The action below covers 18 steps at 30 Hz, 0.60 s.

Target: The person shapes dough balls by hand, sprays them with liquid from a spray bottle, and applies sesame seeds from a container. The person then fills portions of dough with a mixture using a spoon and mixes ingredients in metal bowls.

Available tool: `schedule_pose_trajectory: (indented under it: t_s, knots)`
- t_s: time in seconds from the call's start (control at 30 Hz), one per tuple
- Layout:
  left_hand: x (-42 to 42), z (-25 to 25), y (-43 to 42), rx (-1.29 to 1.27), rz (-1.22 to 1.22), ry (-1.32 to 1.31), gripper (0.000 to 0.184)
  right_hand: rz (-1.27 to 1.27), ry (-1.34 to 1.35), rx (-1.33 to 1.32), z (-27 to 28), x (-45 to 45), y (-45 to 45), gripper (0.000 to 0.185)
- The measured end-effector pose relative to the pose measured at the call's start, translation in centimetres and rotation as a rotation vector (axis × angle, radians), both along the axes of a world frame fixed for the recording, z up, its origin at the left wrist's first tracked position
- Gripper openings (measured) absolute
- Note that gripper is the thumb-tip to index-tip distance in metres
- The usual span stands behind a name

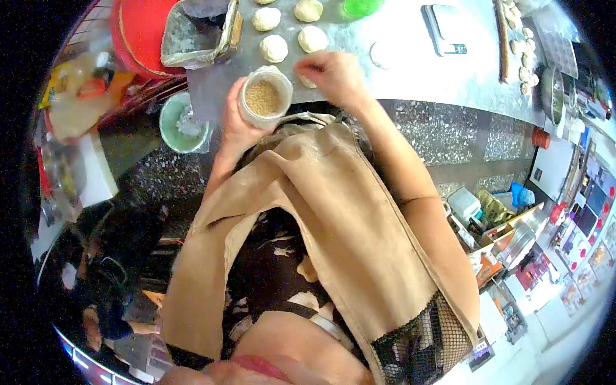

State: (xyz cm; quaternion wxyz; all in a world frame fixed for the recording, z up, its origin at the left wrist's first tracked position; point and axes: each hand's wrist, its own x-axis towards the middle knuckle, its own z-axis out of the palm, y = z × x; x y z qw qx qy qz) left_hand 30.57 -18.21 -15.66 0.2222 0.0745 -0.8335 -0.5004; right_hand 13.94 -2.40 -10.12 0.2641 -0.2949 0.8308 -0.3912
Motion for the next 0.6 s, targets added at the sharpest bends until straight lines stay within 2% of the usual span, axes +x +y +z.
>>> schedule_pose_trajectory:
  t_s: [0.03,0.13,0.23,0.3,0.37,0.6]
  knots:
    - [0.2,-0.3,-0.3,-0.040,0.039,-0.035,0.098,-0.109,-0.010,0.058,-1.2,-0.9,0.7,0.017]
    - [1.0,-1.6,-0.8,0.035,0.050,-0.080,0.100,-0.130,0.057,0.104,-5.6,-1.7,1.9,0.017]
    - [1.0,-1.4,-1.2,0.034,0.042,-0.092,0.102,-0.051,0.123,0.171,-7.8,-1.2,1.4,0.017]
    - [1.1,-1.2,-1.4,-0.052,0.042,-0.156,0.100,-0.056,0.170,0.122,-9.9,-0.8,1.2,0.017]
    - [0.9,-1.3,-1.3,-0.046,0.036,-0.154,0.100,0.003,0.295,0.089,-11.2,-0.6,1.2,0.016]
    - [0.5,-0.2,0.0,-0.027,0.018,-0.194,0.094,-0.024,0.341,0.078,-12.1,-0.7,1.3,0.016]
